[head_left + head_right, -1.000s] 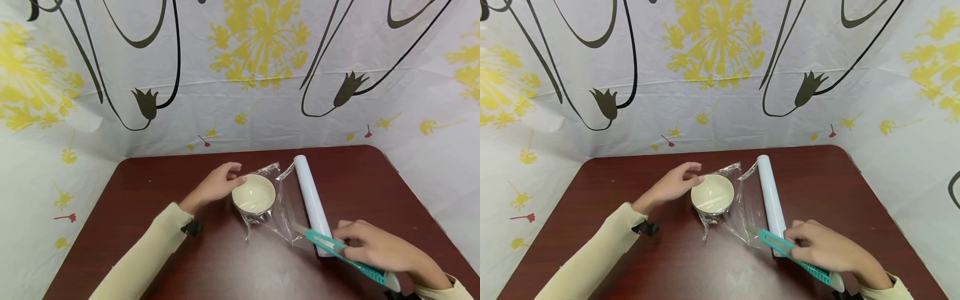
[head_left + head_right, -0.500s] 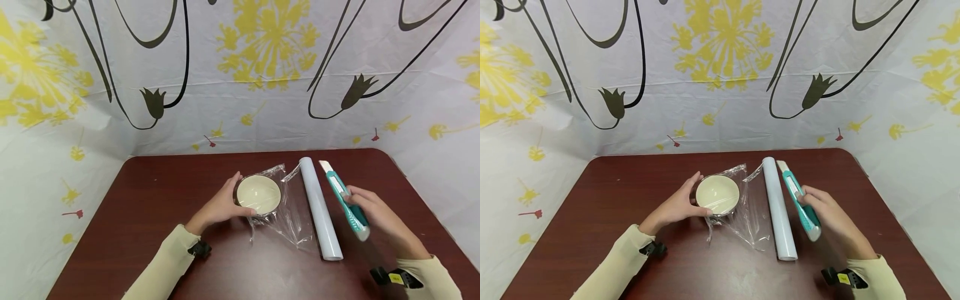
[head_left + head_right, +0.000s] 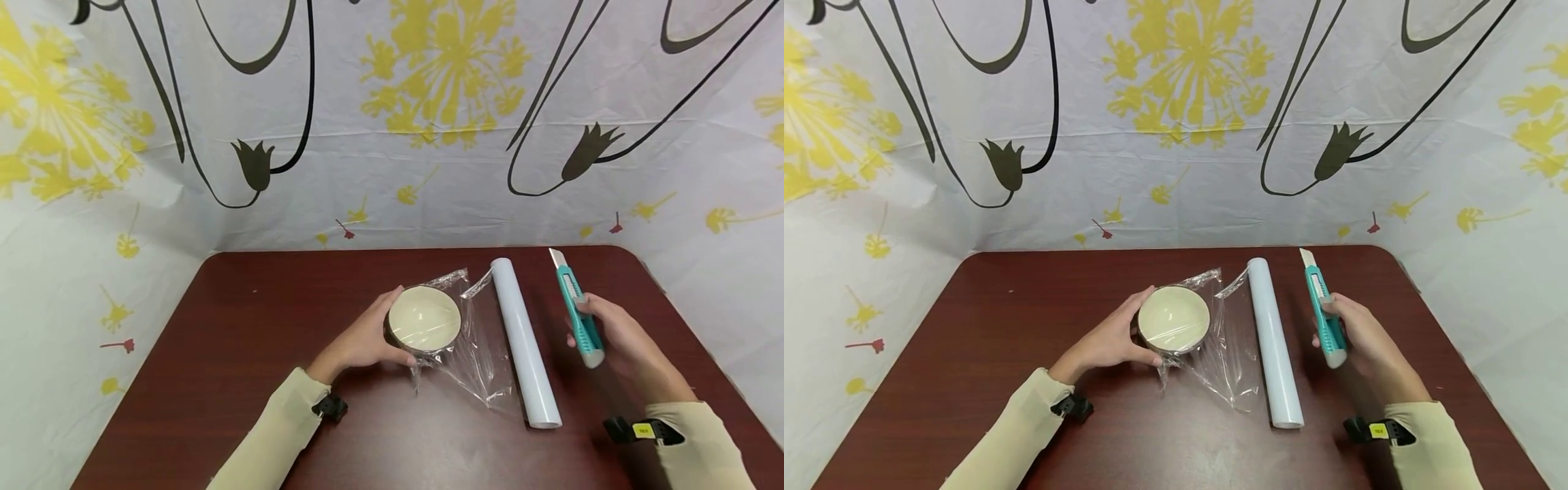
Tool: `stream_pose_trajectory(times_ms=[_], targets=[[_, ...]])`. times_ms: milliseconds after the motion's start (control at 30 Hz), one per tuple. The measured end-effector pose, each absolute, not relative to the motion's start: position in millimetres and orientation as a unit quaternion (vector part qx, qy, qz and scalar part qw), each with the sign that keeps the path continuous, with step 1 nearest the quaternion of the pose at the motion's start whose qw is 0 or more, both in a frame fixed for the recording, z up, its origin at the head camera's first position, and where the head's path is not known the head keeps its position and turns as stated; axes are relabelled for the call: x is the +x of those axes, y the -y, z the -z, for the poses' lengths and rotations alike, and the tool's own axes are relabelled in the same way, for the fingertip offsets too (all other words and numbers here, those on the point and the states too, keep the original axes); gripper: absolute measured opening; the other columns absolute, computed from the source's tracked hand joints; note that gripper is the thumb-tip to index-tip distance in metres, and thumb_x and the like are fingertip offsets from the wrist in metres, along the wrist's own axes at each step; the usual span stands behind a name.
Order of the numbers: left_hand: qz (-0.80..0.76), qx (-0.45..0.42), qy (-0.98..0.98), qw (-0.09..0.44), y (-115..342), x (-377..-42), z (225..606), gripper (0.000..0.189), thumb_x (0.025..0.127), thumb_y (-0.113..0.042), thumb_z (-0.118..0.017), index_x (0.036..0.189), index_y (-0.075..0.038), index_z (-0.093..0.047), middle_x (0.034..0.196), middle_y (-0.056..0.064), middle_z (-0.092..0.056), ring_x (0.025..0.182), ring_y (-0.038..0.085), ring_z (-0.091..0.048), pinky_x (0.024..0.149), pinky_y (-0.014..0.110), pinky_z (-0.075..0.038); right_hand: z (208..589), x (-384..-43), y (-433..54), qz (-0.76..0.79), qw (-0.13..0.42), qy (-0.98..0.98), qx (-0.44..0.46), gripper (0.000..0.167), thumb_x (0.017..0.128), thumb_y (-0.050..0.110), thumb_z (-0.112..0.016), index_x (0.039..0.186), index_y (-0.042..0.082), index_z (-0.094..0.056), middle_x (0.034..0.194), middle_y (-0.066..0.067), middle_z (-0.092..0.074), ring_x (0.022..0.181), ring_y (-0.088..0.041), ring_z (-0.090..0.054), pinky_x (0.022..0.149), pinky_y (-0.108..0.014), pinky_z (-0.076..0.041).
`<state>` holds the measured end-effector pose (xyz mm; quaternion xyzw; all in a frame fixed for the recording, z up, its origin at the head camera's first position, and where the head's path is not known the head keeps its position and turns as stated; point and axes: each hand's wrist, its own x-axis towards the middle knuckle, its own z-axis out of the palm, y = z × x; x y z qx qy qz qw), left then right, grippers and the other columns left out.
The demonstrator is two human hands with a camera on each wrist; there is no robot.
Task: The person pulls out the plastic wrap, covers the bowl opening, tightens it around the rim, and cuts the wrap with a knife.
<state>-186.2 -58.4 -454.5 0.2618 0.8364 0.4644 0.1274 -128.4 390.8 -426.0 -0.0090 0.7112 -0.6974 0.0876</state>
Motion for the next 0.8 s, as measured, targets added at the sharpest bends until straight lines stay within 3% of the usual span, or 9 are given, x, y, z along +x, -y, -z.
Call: stream_pose_trajectory(times_ms=[200,367,500,633,800], targets=[[-0.461,0.256,-0.842,0.116,56.9,-189.5,452.2,0.128,0.070,-0.023,-0.107,0.171,-0.002,-0.031,0.169,0.018,-0.040,0.151,0.036,-0.046,0.124,0.056,-0.038,429.7,-126.0,-394.7,0.681,0.095,-0.725,-0.019,0.024,0.120,0.019,-0.038,0.107,0.012,-0.058,0.090,-0.007,-0.062,0.068,-0.018,-0.068,0.066,-0.031,-0.058],[-0.466,0.261,-0.836,0.129,57.6,-192.7,452.9,0.130,0.071,-0.023,-0.107,0.172,-0.002,-0.028,0.169,0.020,-0.037,0.150,0.037,-0.045,0.123,0.057,-0.038,431.7,-125.1,-394.5,0.658,0.090,-0.747,-0.026,0.026,0.121,0.019,-0.038,0.106,0.003,-0.052,0.083,-0.006,-0.063,0.065,-0.017,-0.061,0.064,-0.032,-0.053],[-0.462,0.264,-0.836,0.135,58.8,-193.8,452.2,0.132,0.071,-0.024,-0.107,0.174,-0.005,-0.026,0.167,0.019,-0.038,0.148,0.037,-0.047,0.121,0.059,-0.040,431.1,-126.9,-393.8,0.629,0.087,-0.772,0.022,0.028,0.121,0.024,-0.040,0.113,0.004,-0.056,0.080,-0.003,-0.064,0.065,-0.014,-0.060,0.064,-0.031,-0.052],[-0.459,0.262,-0.838,0.136,59.1,-194.2,451.1,0.129,0.071,-0.024,-0.107,0.173,-0.007,-0.030,0.161,0.018,-0.044,0.143,0.036,-0.051,0.119,0.058,-0.042,431.7,-130.0,-390.5,0.585,0.076,-0.802,0.089,0.044,0.120,0.040,-0.042,0.124,0.001,-0.062,0.081,0.002,-0.065,0.069,-0.010,-0.060,0.064,-0.028,-0.055],[-0.458,0.261,-0.838,0.140,59.1,-194.9,452.2,0.127,0.071,-0.022,-0.107,0.173,-0.010,-0.032,0.159,0.017,-0.045,0.142,0.035,-0.051,0.119,0.056,-0.042,433.6,-131.8,-385.0,0.541,0.050,-0.829,0.129,0.059,0.119,0.048,-0.037,0.126,-0.007,-0.056,0.081,0.002,-0.063,0.071,-0.010,-0.059,0.064,-0.029,-0.056]])
